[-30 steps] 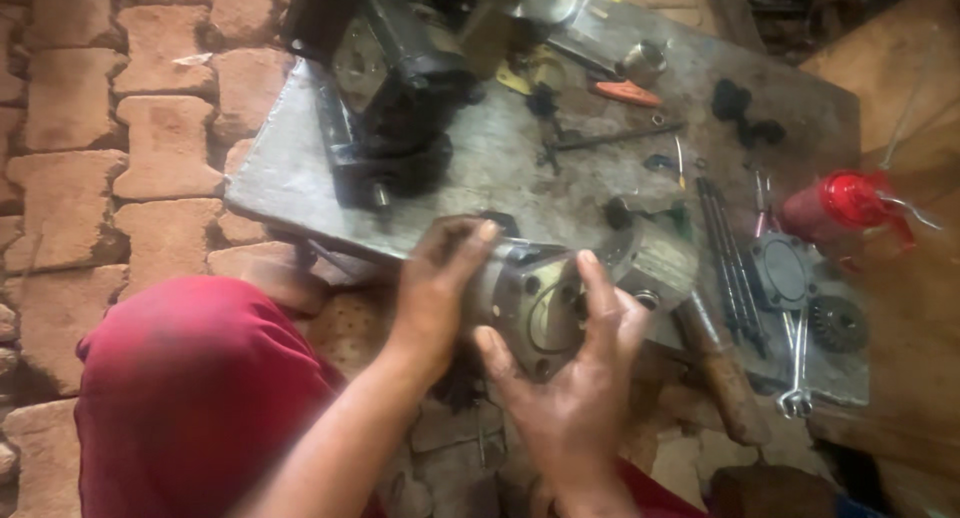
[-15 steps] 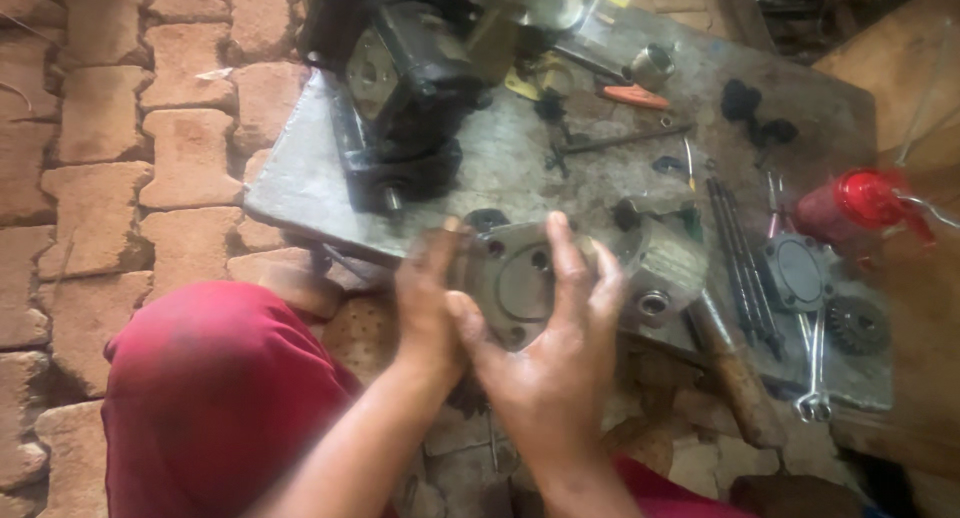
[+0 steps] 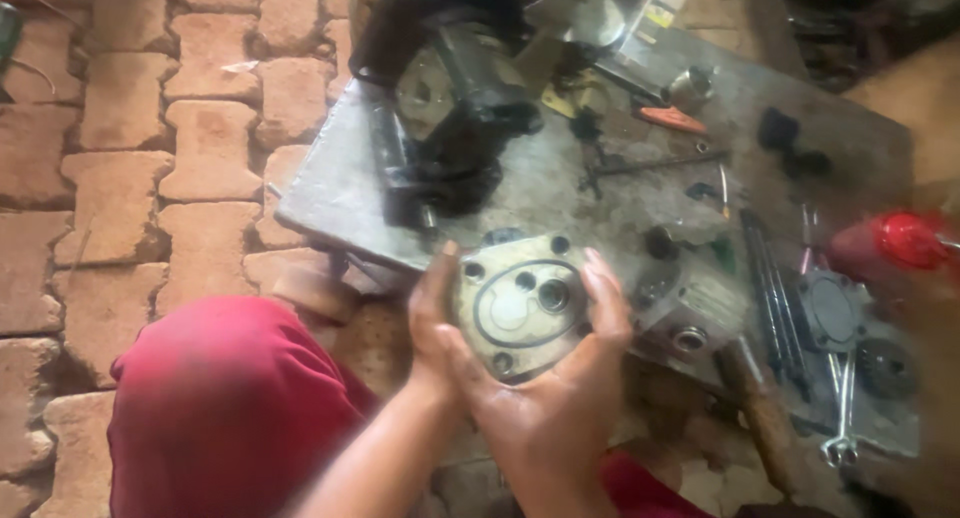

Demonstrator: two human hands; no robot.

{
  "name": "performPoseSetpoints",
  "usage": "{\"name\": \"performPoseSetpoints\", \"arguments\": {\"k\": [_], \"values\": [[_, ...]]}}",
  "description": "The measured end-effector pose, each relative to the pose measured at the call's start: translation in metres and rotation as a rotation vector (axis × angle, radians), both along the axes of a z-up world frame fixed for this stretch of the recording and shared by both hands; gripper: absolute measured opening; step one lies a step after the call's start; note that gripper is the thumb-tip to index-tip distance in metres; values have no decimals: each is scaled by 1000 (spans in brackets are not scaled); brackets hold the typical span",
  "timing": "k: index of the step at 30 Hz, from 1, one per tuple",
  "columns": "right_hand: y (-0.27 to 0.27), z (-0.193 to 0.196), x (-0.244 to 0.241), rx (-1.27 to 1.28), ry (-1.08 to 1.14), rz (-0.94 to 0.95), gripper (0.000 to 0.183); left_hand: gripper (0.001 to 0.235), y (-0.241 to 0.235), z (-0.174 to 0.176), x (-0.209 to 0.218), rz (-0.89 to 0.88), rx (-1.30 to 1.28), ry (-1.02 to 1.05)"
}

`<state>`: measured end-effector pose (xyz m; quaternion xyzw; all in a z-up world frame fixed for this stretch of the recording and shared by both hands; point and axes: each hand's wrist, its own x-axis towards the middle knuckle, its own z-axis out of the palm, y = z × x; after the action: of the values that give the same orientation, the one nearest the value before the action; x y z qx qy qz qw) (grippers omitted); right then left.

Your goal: The person disassembles and reassembles various components of a metal pump housing, including removing a plate, handling gears, and checking the fit of the inner cylinder parts by hand and using a screwdriver.

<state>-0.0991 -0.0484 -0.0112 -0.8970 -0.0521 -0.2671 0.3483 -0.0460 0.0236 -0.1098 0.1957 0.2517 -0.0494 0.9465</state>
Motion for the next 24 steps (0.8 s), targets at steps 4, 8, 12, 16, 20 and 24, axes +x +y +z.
{"name": "performPoseSetpoints", "arguments": {"k": [4, 8, 12, 16, 20, 24], "values": [[-2, -2, -1, -40, -31, 23, 104, 39, -1, 0, -1, 52, 57, -23], [-1, -7, 1, 9, -55, -10, 100, 39, -5, 3, -7, 78, 145, -25], [-2, -9, 3, 60, -46, 20, 99, 37, -8, 5, -9, 86, 150, 24], [-7, -2, 1, -9, 3, 33, 100, 38, -5, 6, -6, 61, 160, 49], [-16, 6, 2, -69, 50, 91, 97, 37, -7, 12, -4, 53, 117, 78], [-15, 8, 2, -37, 65, 43, 94, 46, -2, 23, -10, -50, 137, 60]]}}
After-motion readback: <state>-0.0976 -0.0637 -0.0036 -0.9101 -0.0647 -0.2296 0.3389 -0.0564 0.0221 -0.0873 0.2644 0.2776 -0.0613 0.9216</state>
